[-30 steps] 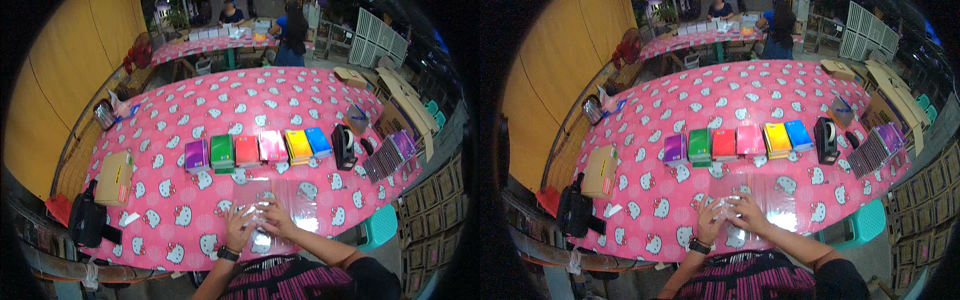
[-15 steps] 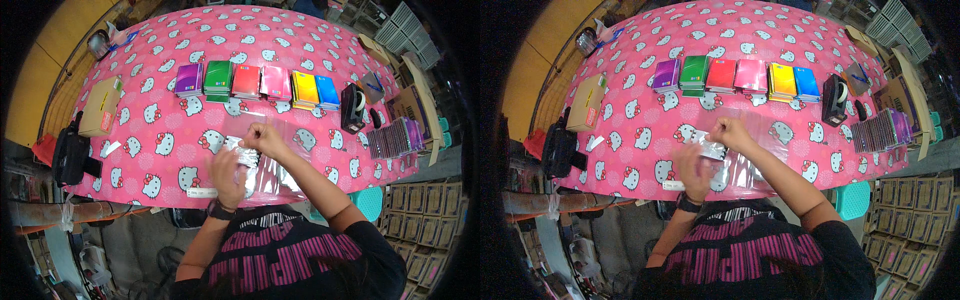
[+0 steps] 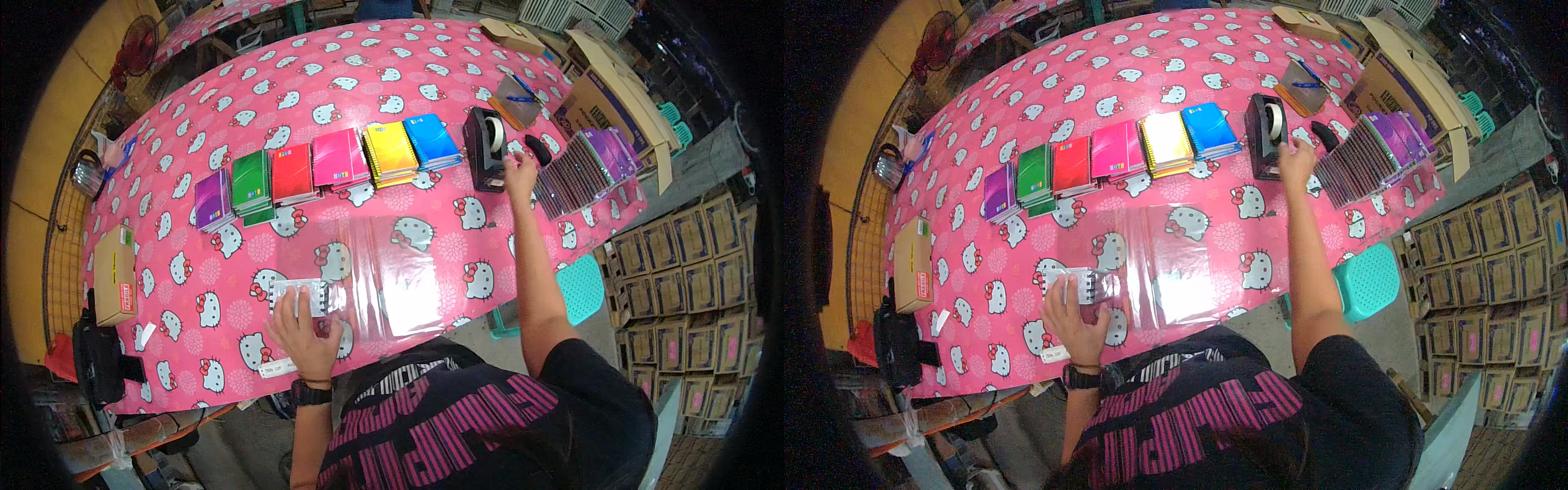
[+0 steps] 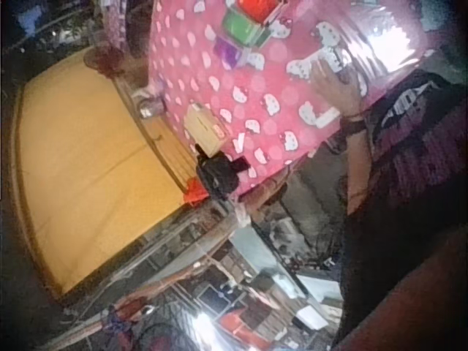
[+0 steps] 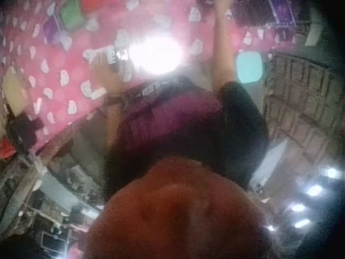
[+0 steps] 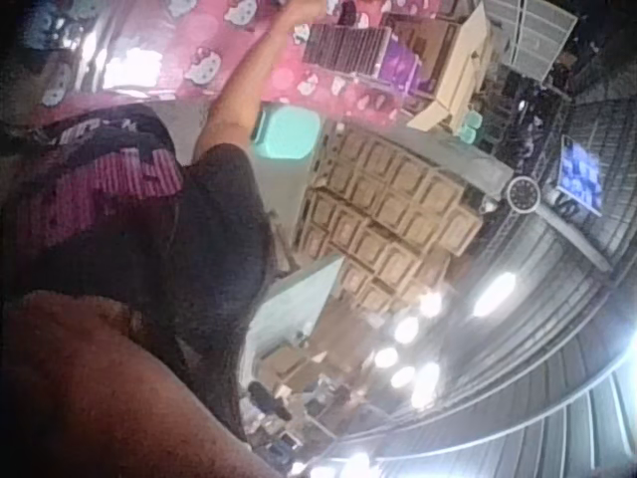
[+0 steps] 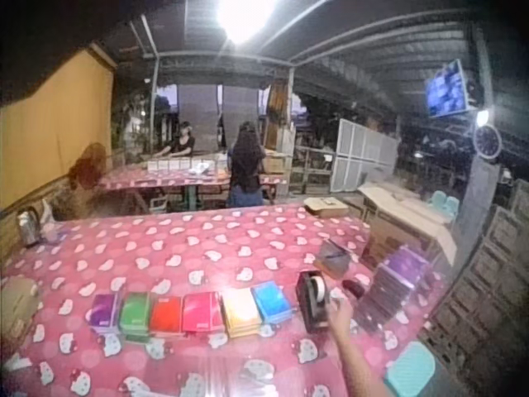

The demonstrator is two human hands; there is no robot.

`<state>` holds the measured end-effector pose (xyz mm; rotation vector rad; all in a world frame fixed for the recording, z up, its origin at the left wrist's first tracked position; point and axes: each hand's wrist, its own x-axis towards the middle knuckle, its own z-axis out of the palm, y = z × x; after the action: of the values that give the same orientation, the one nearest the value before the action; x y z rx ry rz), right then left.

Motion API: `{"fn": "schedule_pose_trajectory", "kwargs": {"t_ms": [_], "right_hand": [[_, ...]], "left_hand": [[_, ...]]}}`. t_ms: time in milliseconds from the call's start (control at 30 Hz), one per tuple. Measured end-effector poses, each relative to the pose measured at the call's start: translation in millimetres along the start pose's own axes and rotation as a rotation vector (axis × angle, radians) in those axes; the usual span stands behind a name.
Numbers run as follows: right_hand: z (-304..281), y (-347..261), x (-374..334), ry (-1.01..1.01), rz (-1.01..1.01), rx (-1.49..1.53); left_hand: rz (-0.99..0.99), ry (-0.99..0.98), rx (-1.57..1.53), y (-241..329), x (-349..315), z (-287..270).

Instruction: The person places a stack of notebooks into a clear plastic bag, seals it with adhesive tape, and repeats the process with additional stacks of notebooks.

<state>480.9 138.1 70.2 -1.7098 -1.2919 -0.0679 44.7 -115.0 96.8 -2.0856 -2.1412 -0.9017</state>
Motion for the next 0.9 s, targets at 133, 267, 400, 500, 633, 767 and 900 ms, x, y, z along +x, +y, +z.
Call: {"fn": "schedule_pose_trajectory", "kwargs": {"t_ms": [133,267,400,500,633,767,900], "right_hand": [[8,32,23,-0.36,0.455,0.09],[8,29,12,-0.257,0.341,0.128],[-13,17,-46,-0.225,0.341,0.286],[-3,48,-62,-0.559,0.81,0.772],[43,-59,-93,-1.182,0.879,0.875],[53,-227,-112,-1.676,-0.165,0.765],[78,-340,-144,-1.903,-0.938,0.361]], "left_hand": [[0.014,0.01,0.023,2,2,-1],[0.03,0.006,0.019,-1,2,-2],[-0.013,-0.004,0.027,0,0,-6],[-0.002,0.003,-0.009,-1,-2,-4],[-0.039,-0.025,0.019,-10,-4,-3],[-0.07,-0.057,0.054,-5,0,-12],[-0.113,-0.081,0.054,-8,-3,-14]]}}
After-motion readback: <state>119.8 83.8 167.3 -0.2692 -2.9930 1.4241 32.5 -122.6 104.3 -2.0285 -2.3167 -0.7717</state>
